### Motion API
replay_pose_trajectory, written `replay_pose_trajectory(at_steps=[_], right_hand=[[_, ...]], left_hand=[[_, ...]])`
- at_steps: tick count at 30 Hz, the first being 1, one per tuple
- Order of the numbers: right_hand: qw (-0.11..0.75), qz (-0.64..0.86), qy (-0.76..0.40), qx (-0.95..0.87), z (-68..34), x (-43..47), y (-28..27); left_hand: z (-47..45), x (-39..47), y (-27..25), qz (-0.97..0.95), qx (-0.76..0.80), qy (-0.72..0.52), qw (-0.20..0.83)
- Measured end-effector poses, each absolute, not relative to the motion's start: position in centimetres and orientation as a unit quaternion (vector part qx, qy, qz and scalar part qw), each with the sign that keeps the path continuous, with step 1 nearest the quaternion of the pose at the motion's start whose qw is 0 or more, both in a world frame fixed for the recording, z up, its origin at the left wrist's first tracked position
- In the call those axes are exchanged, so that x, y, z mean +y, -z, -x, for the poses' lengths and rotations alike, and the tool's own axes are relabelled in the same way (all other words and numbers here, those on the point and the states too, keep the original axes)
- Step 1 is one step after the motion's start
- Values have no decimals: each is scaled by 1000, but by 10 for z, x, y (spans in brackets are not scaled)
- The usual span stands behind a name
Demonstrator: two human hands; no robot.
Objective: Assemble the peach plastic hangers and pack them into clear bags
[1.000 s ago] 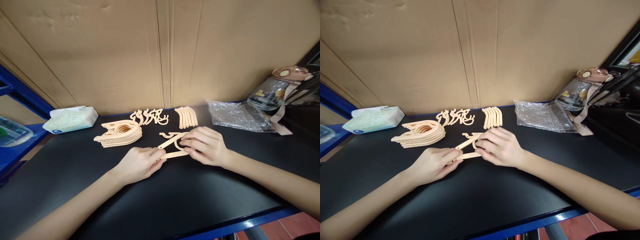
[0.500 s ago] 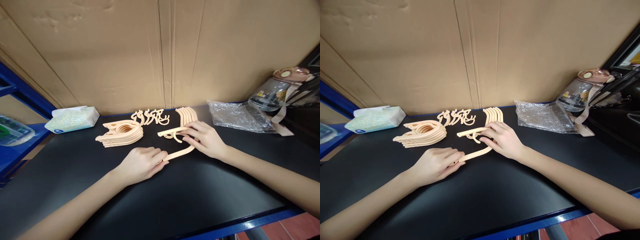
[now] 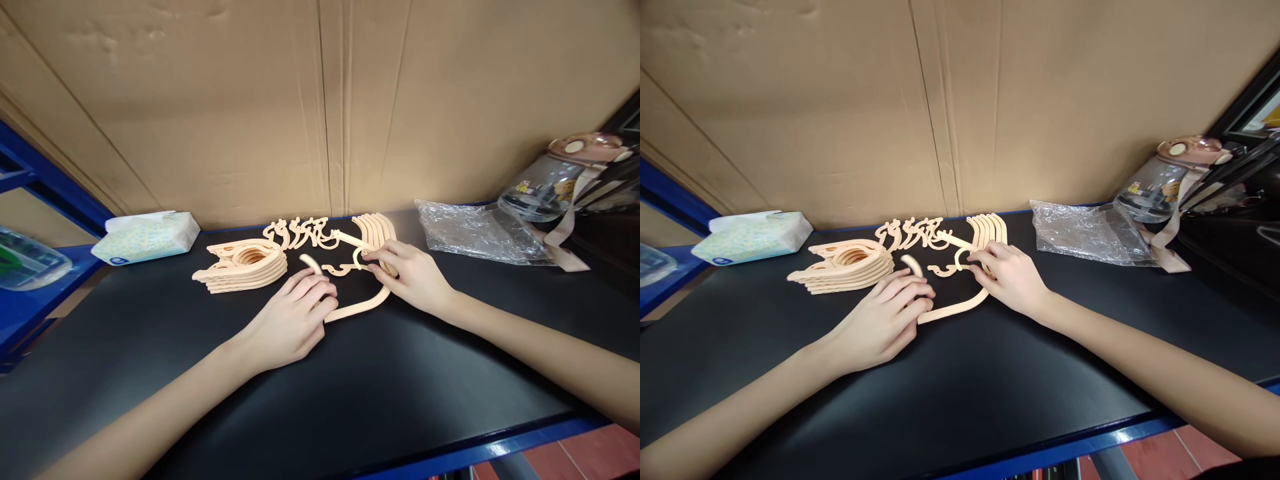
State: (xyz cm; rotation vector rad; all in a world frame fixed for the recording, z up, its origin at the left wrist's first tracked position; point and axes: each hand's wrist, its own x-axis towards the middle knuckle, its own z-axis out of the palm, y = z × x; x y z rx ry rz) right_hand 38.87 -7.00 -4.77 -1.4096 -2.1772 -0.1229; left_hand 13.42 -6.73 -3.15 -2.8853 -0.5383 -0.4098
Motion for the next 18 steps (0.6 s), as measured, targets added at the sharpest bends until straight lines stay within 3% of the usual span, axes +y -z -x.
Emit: replay_pose_trajectory(at_steps=[6, 18], right_hand=[[262, 542, 62, -796, -392, -66, 50], [248, 533, 75, -805, -389, -66, 51]], left_hand=[[-131, -61, 40, 958, -227, 146, 96], [-131, -69, 37, 953, -249, 171, -32]])
